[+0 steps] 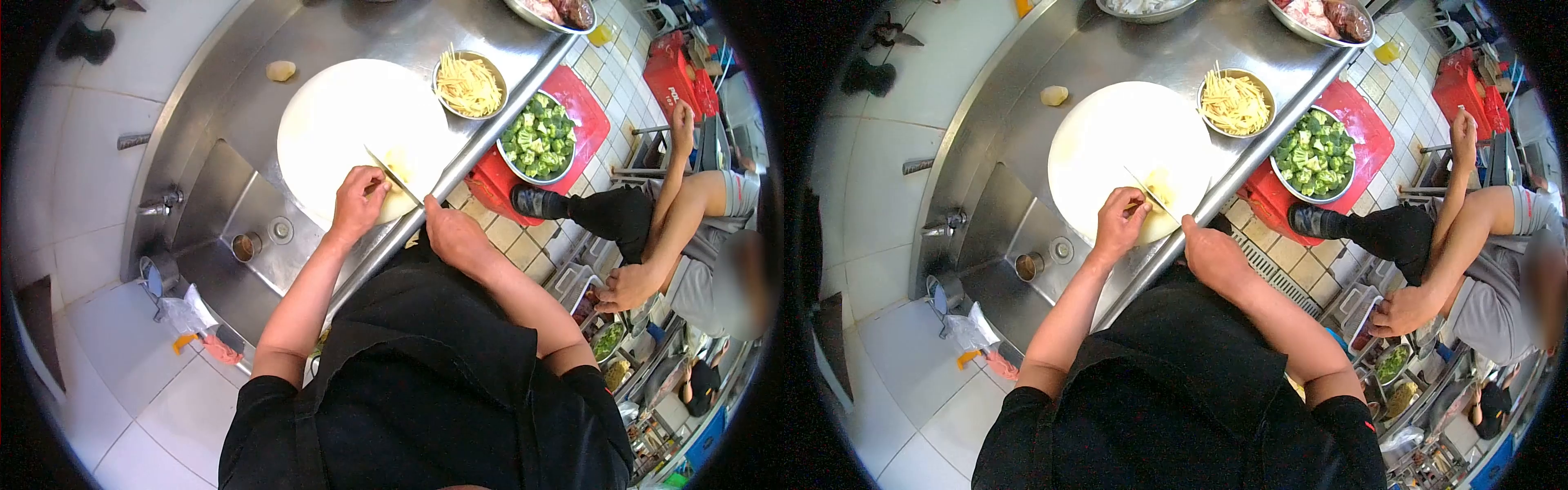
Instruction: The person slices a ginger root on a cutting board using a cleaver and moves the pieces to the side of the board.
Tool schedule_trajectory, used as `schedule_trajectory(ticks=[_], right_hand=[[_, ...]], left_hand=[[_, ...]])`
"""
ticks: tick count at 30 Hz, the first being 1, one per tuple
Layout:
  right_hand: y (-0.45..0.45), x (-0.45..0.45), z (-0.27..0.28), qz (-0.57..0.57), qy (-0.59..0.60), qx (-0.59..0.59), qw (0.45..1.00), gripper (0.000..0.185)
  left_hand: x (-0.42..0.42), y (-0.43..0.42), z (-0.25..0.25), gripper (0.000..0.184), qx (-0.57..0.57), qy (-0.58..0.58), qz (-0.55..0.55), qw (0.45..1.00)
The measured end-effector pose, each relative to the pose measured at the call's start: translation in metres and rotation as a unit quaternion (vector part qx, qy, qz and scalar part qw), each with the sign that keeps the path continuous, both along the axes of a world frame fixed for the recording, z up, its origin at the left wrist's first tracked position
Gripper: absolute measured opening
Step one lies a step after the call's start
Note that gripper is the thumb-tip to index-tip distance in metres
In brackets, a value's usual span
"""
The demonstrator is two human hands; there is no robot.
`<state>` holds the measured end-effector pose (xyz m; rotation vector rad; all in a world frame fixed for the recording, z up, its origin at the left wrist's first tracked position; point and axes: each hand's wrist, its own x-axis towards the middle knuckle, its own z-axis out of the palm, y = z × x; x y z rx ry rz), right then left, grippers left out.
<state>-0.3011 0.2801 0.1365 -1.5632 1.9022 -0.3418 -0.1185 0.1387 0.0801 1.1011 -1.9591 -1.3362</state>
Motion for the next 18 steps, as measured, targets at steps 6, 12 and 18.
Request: schedule_trajectory(ticks=[6, 12, 18], right_hand=[[0.004, -0.002, 0.031, -0.015, -0.024, -0.003, 1.0, 0.022], [0.018, -0.005, 0.054, -0.012, -0.02, 0.009, 1.0, 0.015], [0.029, -0.003, 0.058, -0.012, -0.023, -0.027, 0.999, 0.013]], left_hand=[[0.0, 0.0, 0.008, 0.016, -0.011, -0.012, -0.008, 1.0], [0.001, 0.002, 0.007, 0.022, 0.004, -0.03, -0.004, 1.0], [0.001, 0.003, 0.008, 0.024, 0.016, -0.03, 0.0, 0.999]])
